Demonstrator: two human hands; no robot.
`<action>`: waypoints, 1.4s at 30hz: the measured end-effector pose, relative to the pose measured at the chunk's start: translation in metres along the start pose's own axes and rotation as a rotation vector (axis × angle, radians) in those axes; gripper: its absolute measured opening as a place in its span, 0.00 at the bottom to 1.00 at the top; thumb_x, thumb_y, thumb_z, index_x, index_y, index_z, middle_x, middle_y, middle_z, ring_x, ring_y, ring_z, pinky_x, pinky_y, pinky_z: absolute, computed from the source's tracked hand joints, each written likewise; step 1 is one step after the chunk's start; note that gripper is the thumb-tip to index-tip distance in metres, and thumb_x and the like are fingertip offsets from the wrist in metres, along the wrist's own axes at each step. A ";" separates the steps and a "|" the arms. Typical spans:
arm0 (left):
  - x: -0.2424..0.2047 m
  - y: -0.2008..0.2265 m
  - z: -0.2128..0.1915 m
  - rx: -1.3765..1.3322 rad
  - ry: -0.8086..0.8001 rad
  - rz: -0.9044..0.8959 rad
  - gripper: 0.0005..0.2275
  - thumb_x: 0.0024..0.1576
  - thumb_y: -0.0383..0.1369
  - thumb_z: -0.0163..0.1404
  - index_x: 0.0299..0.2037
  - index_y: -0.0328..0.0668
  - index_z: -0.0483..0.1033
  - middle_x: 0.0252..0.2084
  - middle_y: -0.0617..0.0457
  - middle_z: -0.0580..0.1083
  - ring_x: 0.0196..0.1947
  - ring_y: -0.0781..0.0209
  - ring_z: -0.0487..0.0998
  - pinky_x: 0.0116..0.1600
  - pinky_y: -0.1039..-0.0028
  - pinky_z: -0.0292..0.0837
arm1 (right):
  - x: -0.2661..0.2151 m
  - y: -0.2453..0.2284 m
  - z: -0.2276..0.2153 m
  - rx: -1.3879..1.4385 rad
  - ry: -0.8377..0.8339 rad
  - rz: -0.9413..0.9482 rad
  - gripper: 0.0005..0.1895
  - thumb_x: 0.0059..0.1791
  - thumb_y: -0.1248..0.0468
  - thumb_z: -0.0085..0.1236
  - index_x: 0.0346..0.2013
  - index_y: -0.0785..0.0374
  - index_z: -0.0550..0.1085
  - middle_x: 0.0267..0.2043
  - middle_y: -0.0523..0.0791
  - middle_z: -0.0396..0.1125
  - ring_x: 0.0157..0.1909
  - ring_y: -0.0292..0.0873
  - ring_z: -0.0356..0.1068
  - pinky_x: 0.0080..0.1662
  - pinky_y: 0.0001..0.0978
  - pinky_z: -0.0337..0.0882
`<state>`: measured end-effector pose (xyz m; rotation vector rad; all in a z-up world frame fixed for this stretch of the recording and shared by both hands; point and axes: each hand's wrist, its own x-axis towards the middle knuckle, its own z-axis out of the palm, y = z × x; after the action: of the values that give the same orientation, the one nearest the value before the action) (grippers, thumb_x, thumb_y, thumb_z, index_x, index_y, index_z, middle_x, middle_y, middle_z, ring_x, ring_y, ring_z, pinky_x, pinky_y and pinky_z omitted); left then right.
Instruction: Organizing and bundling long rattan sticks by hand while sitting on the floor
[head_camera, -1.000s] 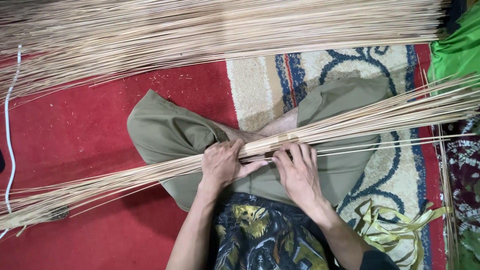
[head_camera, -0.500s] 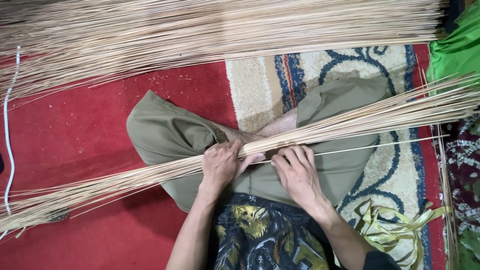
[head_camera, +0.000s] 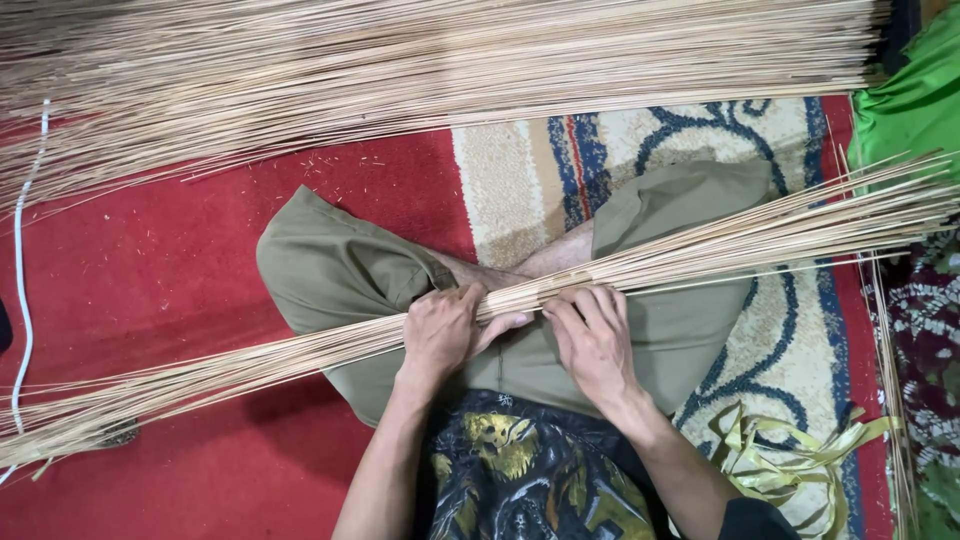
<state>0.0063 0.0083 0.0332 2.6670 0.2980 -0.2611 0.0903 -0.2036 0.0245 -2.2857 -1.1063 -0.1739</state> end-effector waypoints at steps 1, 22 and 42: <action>0.000 -0.001 0.003 0.001 0.003 0.003 0.27 0.56 0.66 0.44 0.35 0.51 0.74 0.28 0.51 0.79 0.33 0.53 0.84 0.41 0.66 0.78 | -0.003 0.003 0.001 -0.002 0.003 -0.001 0.03 0.54 0.62 0.58 0.38 0.55 0.77 0.38 0.41 0.67 0.46 0.46 0.70 0.54 0.43 0.68; -0.062 0.026 -0.043 0.096 0.829 0.154 0.23 0.50 0.49 0.66 0.42 0.41 0.74 0.45 0.52 0.75 0.50 0.55 0.76 0.61 0.60 0.65 | 0.065 0.075 -0.053 -0.392 -0.106 -0.110 0.07 0.48 0.61 0.58 0.28 0.56 0.72 0.27 0.40 0.65 0.32 0.41 0.64 0.47 0.34 0.64; 0.031 0.064 -0.056 -1.772 0.679 0.146 0.17 0.67 0.40 0.31 0.31 0.46 0.69 0.50 0.42 0.79 0.75 0.46 0.58 0.77 0.49 0.42 | 0.138 -0.016 -0.013 0.105 0.051 -0.035 0.10 0.29 0.69 0.58 0.23 0.59 0.70 0.23 0.41 0.66 0.26 0.45 0.62 0.36 0.36 0.64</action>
<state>0.0590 -0.0177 0.1014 0.9033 0.2928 0.6798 0.1693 -0.1103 0.0912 -2.1589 -1.1044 -0.1825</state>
